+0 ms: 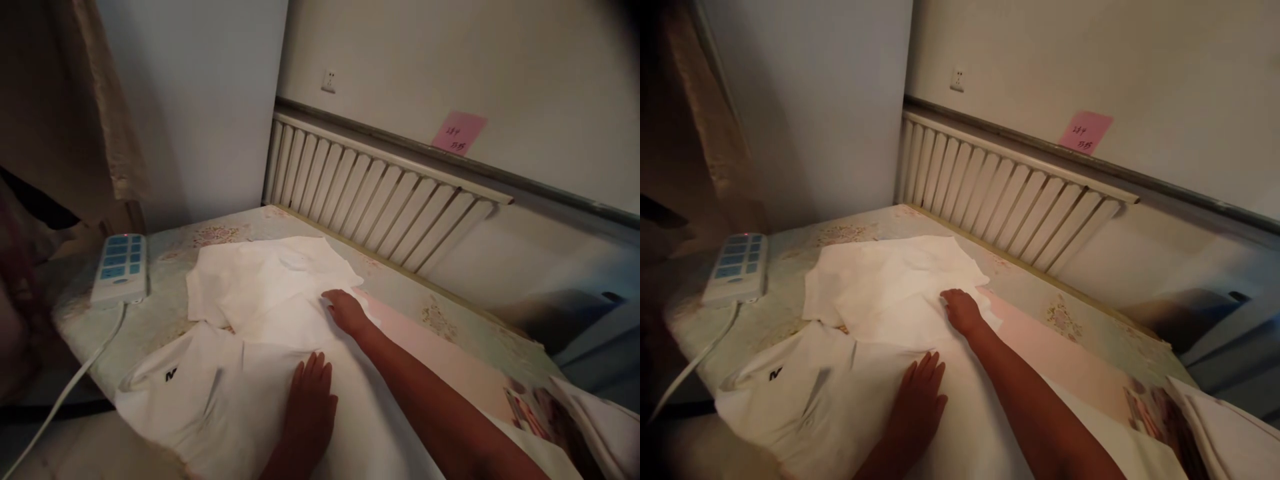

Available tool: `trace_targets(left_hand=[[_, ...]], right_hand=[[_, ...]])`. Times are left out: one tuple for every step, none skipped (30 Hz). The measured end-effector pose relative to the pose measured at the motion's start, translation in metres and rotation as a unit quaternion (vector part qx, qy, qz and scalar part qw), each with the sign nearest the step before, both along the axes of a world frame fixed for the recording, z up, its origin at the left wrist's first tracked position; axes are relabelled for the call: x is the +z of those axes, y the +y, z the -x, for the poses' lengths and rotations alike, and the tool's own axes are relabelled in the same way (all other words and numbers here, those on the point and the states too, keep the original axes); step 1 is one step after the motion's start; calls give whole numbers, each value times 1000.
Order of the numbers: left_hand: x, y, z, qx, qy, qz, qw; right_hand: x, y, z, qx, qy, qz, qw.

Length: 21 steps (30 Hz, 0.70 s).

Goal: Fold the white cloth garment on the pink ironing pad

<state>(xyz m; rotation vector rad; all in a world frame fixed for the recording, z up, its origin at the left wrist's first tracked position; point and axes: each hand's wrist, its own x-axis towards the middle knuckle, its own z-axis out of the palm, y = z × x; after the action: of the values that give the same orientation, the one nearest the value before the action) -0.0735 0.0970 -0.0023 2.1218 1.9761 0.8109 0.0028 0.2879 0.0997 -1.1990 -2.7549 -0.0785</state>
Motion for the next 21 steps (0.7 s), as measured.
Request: trace_targets(left_hand=[[0,0,1,-2,-6,5,1000],[1,0,1,-2,-11,10,1000],[2,0,2,-3,-15,17,1000],[4,0,2,-5,-19,22,1000],[6,-1,3,-9,-22,26,999],[8,-1,3,-13,-24,30,999],[10,-1,4,-16,-25,36,999],[13,-1,4,-19,-27,42,999],[15,-1,4,-21,-30,50,998],[17,0,5,-22,-33,59,997],[18,0,5,-22,-36,66,997],[19,0,4,-22,-39,70,997],[19,1,4,-21,-41,70,996],[18,1,4,-19,-41,68,997],[17,2,3,-16,-42,63,997],[15,2,2,-12,-43,56,997],[13,2,1,-8,-44,48,998],[11,3,1,-1,-47,39,998],[8,4,0,4,-52,29,998],[6,4,-1,9,-61,17,998],[3,5,-2,14,-74,3,997]], right_hand=[[-2,9,11,11,-12,-2,1000],[-5,17,20,19,-25,-3,1000],[-7,24,27,25,-39,-4,999],[-10,29,32,28,-54,-5,998],[-12,34,37,27,-69,-5,997],[-14,38,39,24,-84,-5,996],[-15,41,41,18,-99,-6,995],[-15,43,42,11,-114,-6,993],[-14,45,43,4,-129,-5,992],[-12,47,42,-2,-142,-6,990],[-9,48,42,-7,-154,-8,988],[-4,50,41,-12,-164,-12,986],[1,51,40,-19,-170,-18,985],[6,52,39,-27,-173,-25,984],[12,52,38,-36,-175,-33,983],[17,52,37,-46,-175,-39,983],[22,51,36,-54,-176,-44,982],[26,49,34,-61,-177,-47,981],[31,47,32,-67,-178,-49,981],[35,44,31,-72,-179,-50,980],[39,40,29,-76,-180,-50,979]])
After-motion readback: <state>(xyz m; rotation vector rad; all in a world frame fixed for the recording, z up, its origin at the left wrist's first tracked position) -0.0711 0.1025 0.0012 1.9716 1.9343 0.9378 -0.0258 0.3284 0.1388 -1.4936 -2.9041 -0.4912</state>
